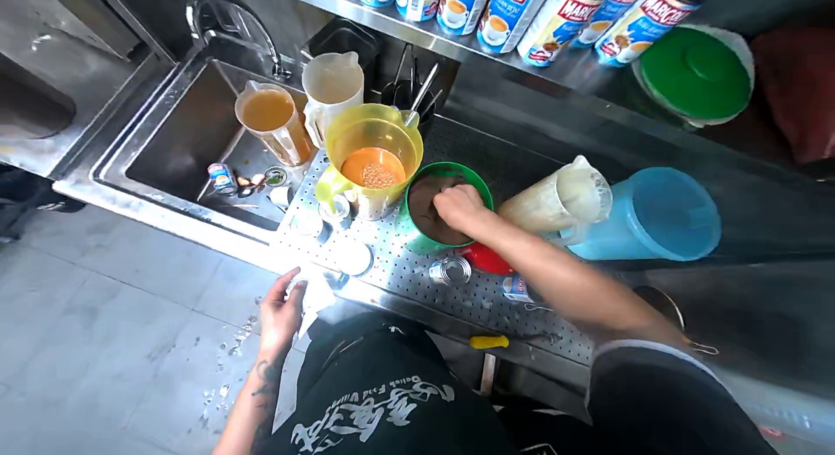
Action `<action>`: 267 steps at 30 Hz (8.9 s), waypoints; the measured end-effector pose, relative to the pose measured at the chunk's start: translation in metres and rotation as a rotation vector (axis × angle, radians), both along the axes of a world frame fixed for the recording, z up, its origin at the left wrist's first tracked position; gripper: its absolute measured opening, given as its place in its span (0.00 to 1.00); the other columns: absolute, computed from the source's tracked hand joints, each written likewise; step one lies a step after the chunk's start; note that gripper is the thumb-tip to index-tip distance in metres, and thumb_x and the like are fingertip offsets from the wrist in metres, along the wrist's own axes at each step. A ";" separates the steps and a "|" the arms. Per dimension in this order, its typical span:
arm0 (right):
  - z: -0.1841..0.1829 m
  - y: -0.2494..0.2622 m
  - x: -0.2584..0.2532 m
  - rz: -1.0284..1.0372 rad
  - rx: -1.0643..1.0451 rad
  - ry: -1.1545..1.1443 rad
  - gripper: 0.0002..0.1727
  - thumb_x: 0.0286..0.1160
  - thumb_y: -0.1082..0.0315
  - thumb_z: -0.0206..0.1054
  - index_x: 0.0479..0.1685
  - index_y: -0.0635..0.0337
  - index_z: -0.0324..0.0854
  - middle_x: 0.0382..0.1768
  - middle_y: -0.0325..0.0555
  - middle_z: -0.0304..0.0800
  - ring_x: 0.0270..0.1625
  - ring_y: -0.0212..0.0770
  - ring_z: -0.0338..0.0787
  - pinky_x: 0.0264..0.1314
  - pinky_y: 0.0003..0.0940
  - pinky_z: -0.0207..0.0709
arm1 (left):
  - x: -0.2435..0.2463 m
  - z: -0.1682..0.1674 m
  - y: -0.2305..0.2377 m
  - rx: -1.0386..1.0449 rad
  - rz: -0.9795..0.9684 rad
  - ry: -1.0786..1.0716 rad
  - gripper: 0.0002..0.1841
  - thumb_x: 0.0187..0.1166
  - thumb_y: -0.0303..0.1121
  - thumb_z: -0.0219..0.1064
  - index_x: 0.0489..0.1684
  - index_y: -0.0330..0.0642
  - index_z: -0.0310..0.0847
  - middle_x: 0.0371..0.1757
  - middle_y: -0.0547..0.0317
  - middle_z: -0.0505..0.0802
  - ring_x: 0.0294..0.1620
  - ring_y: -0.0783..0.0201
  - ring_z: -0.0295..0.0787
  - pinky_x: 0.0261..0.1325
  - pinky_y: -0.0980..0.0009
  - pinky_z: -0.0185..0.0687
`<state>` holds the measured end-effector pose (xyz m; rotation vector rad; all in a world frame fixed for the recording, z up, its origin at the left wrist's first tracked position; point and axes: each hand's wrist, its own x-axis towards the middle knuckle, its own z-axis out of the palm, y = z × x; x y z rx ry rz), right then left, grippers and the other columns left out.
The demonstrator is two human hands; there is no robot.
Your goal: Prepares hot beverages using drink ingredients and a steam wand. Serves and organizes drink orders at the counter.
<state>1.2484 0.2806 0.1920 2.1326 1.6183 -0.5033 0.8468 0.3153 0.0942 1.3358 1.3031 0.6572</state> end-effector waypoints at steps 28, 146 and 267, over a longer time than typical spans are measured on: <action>0.003 0.028 0.022 -0.160 -0.024 0.429 0.07 0.73 0.64 0.74 0.35 0.57 0.95 0.34 0.49 0.95 0.41 0.49 0.93 0.52 0.60 0.83 | 0.043 -0.030 0.005 -0.296 -0.529 0.153 0.23 0.91 0.52 0.54 0.63 0.44 0.83 0.50 0.49 0.90 0.49 0.59 0.86 0.57 0.54 0.82; -0.012 0.007 -0.006 -0.217 0.089 0.346 0.10 0.71 0.63 0.72 0.35 0.63 0.90 0.39 0.58 0.92 0.48 0.59 0.91 0.51 0.66 0.80 | 0.077 0.066 0.001 -0.148 -0.601 0.003 0.19 0.90 0.49 0.57 0.39 0.47 0.87 0.32 0.67 0.88 0.29 0.73 0.78 0.37 0.71 0.74; -0.043 -0.055 -0.161 -0.407 0.375 0.684 0.51 0.67 0.50 0.80 0.93 0.47 0.57 0.80 0.57 0.72 0.73 0.55 0.83 0.72 0.58 0.81 | 0.022 -0.034 0.026 -0.132 -0.610 0.096 0.25 0.87 0.49 0.62 0.74 0.42 0.80 0.63 0.50 0.92 0.59 0.61 0.90 0.66 0.56 0.85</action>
